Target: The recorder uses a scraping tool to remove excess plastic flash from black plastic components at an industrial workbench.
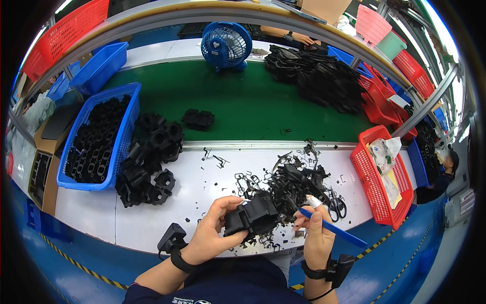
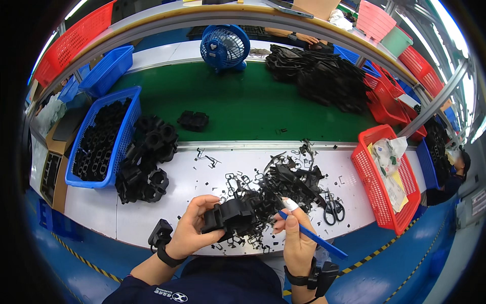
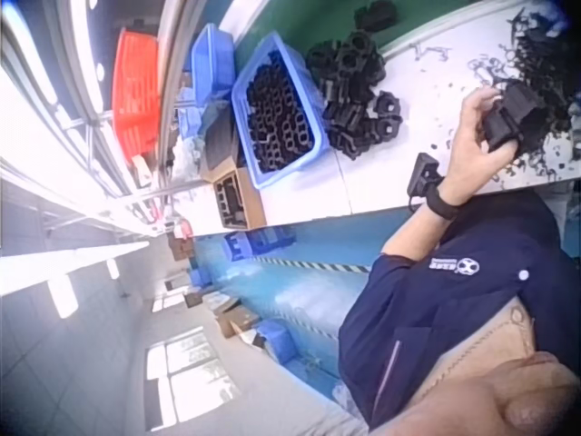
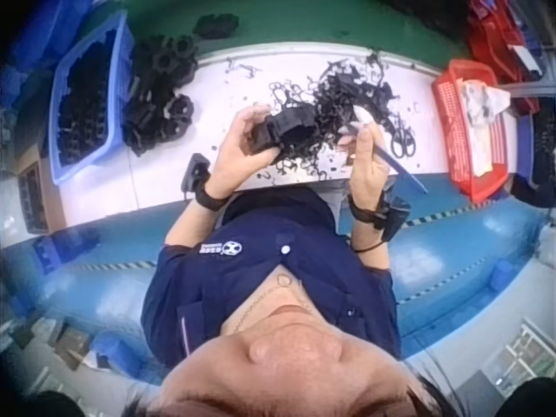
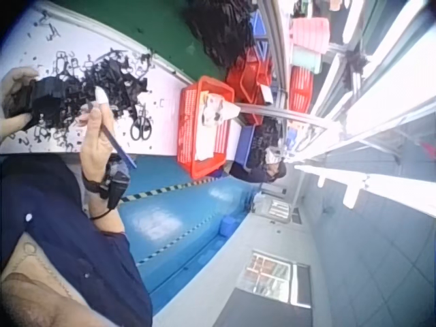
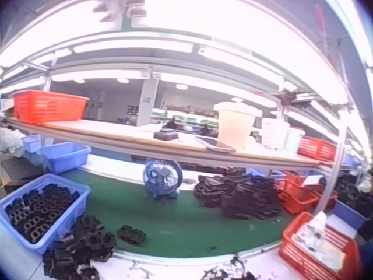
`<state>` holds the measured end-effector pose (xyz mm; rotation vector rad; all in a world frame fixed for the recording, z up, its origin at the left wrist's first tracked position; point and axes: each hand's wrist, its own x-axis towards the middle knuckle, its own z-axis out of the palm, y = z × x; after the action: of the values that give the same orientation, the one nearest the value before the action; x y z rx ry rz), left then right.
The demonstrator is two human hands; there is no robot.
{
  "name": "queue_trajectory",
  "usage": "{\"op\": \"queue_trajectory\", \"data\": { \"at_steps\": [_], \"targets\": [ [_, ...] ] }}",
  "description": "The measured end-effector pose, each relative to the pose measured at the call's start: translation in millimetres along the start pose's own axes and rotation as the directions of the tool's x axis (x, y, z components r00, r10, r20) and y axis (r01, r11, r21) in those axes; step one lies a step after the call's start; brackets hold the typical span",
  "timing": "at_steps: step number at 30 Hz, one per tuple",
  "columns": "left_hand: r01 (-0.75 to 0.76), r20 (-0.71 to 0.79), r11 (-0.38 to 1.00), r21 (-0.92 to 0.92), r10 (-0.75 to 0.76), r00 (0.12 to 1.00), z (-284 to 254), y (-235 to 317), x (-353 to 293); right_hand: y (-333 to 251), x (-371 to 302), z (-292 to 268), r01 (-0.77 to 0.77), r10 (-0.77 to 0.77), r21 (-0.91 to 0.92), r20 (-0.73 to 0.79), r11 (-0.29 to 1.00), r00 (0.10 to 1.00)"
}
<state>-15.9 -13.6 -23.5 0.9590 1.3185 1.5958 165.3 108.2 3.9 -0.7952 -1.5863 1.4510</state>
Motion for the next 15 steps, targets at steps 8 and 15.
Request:
{"op": "queue_trajectory", "data": {
  "at_steps": [8,15],
  "targets": [
    [-0.011,0.074,1.0,0.005,0.01,0.997,-1,5,-2,-14,1,15,-0.006,0.005,0.051,0.022,0.999,1.0],
    [0.267,0.136,0.92,-0.288,-0.237,0.962,2,14,2,-17,-1,13,0.185,-0.153,-0.227,0.151,0.956,0.977]
  ]
}}
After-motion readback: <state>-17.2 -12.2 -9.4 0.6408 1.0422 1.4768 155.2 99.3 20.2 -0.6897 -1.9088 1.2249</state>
